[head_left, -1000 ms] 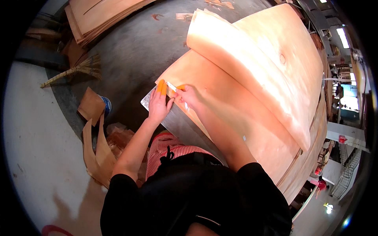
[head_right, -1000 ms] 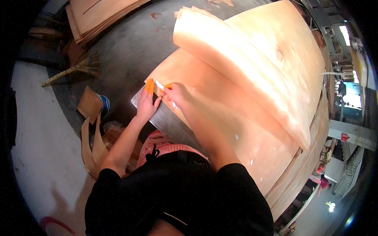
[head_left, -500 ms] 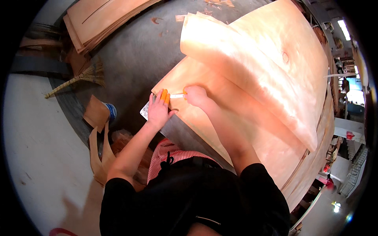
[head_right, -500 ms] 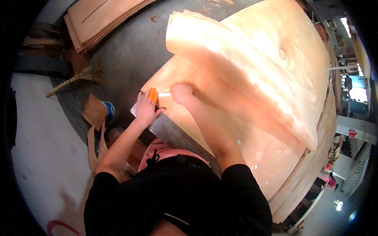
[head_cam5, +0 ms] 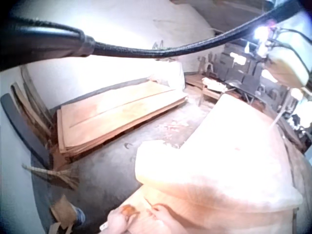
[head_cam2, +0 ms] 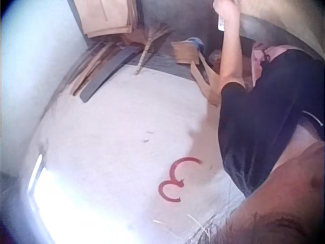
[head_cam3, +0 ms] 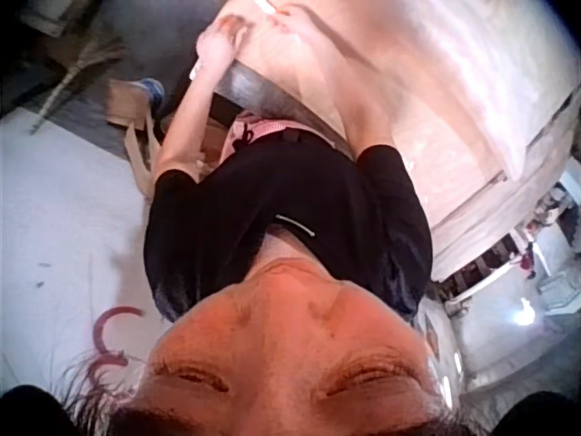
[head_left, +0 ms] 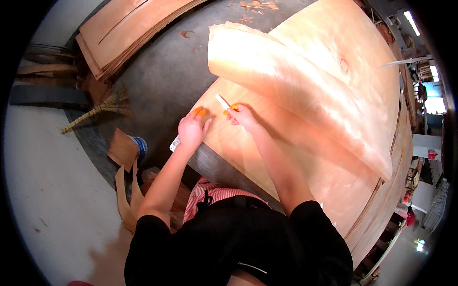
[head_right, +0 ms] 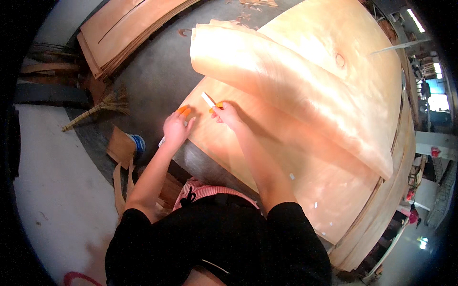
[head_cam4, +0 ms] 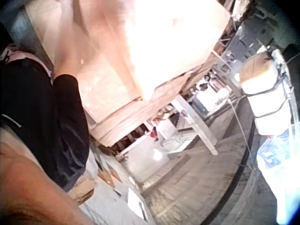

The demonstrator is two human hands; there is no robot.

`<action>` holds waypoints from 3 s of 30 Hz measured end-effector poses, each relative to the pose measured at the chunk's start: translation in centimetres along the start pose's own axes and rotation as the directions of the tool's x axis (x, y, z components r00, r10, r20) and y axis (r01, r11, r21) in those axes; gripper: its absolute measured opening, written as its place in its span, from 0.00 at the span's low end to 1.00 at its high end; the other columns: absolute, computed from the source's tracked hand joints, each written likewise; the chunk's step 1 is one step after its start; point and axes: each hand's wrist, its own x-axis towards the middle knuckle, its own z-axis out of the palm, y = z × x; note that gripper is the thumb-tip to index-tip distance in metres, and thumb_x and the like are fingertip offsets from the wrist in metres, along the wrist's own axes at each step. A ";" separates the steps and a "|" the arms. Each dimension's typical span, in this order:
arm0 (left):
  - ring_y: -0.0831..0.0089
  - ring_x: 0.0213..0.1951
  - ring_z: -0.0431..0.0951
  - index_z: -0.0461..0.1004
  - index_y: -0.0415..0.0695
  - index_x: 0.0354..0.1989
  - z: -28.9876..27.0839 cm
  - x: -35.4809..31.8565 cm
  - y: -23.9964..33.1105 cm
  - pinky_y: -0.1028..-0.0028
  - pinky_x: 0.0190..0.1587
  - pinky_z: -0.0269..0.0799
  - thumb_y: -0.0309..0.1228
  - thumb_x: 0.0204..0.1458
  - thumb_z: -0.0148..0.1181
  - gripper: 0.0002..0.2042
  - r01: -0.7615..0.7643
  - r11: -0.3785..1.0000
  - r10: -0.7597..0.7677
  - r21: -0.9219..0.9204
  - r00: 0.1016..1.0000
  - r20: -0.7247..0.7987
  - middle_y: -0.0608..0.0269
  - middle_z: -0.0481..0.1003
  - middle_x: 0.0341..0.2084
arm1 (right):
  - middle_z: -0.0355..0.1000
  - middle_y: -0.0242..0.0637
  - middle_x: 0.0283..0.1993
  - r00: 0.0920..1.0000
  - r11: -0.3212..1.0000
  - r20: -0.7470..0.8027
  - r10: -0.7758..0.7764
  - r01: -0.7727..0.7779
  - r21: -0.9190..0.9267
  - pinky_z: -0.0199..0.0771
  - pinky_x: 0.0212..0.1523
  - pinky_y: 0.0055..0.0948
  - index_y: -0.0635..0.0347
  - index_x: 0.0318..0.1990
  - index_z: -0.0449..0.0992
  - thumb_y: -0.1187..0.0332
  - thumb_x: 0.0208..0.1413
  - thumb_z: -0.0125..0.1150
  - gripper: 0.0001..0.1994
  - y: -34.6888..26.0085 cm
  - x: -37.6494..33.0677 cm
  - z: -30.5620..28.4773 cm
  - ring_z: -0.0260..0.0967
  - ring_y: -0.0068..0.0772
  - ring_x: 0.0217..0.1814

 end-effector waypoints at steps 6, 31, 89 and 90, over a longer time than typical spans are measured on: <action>0.60 0.57 0.59 0.62 0.36 0.53 4.4 2.5 0.9 0.63 0.57 0.55 0.37 0.45 0.57 0.27 -0.118 0.992 0.123 -0.041 0.980 0.159 0.52 0.60 0.55 | 0.71 0.33 0.26 1.000 0.991 0.008 0.006 -0.004 -0.132 0.68 0.22 0.18 0.60 0.36 0.69 0.65 0.56 0.52 0.08 -0.3 0.5 0.0 0.64 0.18 0.21; 0.57 0.55 0.60 0.63 0.32 0.51 6.5 3.5 1.4 0.59 0.58 0.51 0.43 0.40 0.62 0.33 -0.277 0.945 0.230 0.176 0.942 0.243 0.47 0.63 0.52 | 0.63 0.24 0.21 0.979 0.904 -0.200 -0.024 0.107 0.414 0.59 0.20 0.16 0.59 0.37 0.73 0.60 0.57 0.52 0.12 13.7 -20.7 -11.0 0.58 0.14 0.19; 0.56 0.60 0.54 0.63 0.39 0.53 1.9 12.3 14.7 0.48 0.60 0.45 0.40 0.30 0.69 0.37 -0.640 0.751 0.644 0.165 0.764 0.029 0.50 0.63 0.52 | 0.65 0.25 0.20 0.800 0.731 -0.600 -0.021 0.421 0.537 0.58 0.17 0.13 0.58 0.35 0.72 0.64 0.57 0.50 0.08 22.0 -25.0 -12.4 0.57 0.14 0.16; 0.55 0.60 0.54 0.63 0.39 0.53 1.8 11.7 14.6 0.48 0.60 0.45 0.40 0.31 0.68 0.37 -0.637 0.751 0.642 0.175 0.766 0.037 0.49 0.62 0.52 | 0.65 0.25 0.20 0.801 0.741 -0.599 -0.023 0.416 0.528 0.59 0.17 0.14 0.58 0.35 0.72 0.64 0.57 0.50 0.08 22.1 -24.9 -12.5 0.57 0.14 0.16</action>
